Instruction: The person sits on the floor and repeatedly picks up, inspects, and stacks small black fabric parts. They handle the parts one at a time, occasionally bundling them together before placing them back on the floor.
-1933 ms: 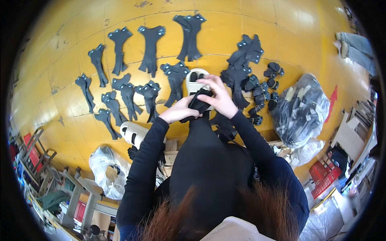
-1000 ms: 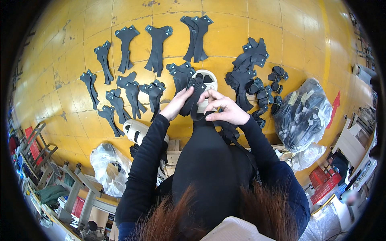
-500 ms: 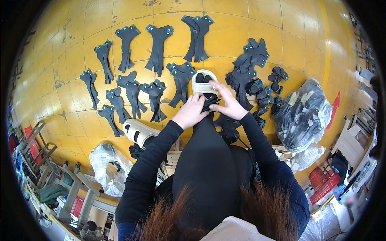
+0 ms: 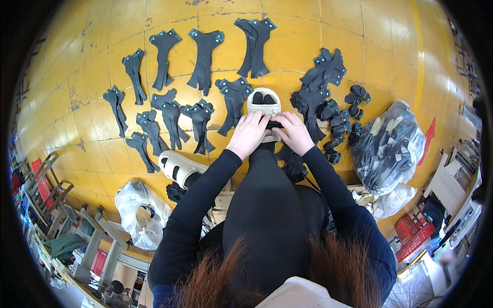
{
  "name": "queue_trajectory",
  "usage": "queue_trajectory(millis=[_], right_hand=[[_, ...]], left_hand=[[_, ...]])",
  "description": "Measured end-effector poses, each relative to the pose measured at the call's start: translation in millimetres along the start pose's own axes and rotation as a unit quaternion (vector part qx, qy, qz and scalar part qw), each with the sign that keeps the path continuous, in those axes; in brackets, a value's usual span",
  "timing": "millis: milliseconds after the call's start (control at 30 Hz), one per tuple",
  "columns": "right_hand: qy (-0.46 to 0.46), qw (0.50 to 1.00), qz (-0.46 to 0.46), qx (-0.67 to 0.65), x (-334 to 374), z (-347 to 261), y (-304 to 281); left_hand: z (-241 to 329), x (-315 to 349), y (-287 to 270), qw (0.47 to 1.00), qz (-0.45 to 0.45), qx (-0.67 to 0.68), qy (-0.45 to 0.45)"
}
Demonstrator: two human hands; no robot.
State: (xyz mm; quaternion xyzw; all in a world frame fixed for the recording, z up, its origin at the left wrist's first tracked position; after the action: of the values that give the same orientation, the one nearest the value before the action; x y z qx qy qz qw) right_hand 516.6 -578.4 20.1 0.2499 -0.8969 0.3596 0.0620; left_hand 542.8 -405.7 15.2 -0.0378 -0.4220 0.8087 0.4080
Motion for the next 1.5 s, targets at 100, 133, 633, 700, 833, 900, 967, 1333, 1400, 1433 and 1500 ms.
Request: queue_trajectory(millis=[100, 133, 633, 700, 833, 900, 967, 1333, 1400, 1433, 1500], right_hand=[[0.008, 0.999, -0.003, -0.04, 5, 12, 10], [0.007, 0.999, 0.017, -0.051, 5, 10, 10], [0.049, 0.994, 0.032, 0.095, 9, -4, 6], [0.073, 0.992, 0.029, 0.095, 11, 4, 11], [0.04, 0.997, 0.021, 0.067, 9, -1, 9], [0.029, 0.998, -0.012, 0.052, 11, 4, 16], [0.036, 0.997, -0.025, 0.056, 11, 5, 16], [0.066, 0.909, 0.218, -0.348, 7, 15, -4], [0.098, 0.847, 0.258, -0.454, 2, 14, -13], [0.12, 0.833, 0.222, -0.492, 4, 23, -13], [0.119, 0.808, 0.151, -0.558, 2, 27, -14]], left_hand=[[-4, 2, 15, 0.999, 0.015, -0.038, 0.004], [-3, 2, 13, 0.999, 0.017, -0.035, -0.001], [3, 6, 10, 0.99, 0.03, -0.135, 0.0], [5, 3, 10, 0.986, -0.022, -0.165, 0.012], [4, 11, 11, 0.982, 0.021, -0.183, 0.045], [0, 11, 16, 0.982, 0.041, -0.175, 0.048], [-3, 12, 16, 0.983, 0.048, -0.169, 0.043], [-6, 4, 4, 0.985, -0.012, 0.153, -0.083], [-18, 7, 13, 0.859, 0.033, 0.501, -0.104], [-11, 6, 2, 0.783, 0.024, 0.606, -0.138], [6, 1, -29, 0.646, 0.0, 0.745, -0.167]])
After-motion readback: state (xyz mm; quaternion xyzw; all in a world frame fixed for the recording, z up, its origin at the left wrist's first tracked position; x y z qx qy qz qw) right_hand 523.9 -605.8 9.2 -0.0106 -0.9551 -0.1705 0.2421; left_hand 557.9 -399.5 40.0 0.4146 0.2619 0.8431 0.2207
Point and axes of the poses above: each hand's wrist, its own x-axis away from the middle knuckle, its own y-axis out of the palm, z = x × y, the point moved 2 cm from there along -x, towards the middle knuckle, and after that the axes turned 8 degrees about -z, right-handed, at the moved point
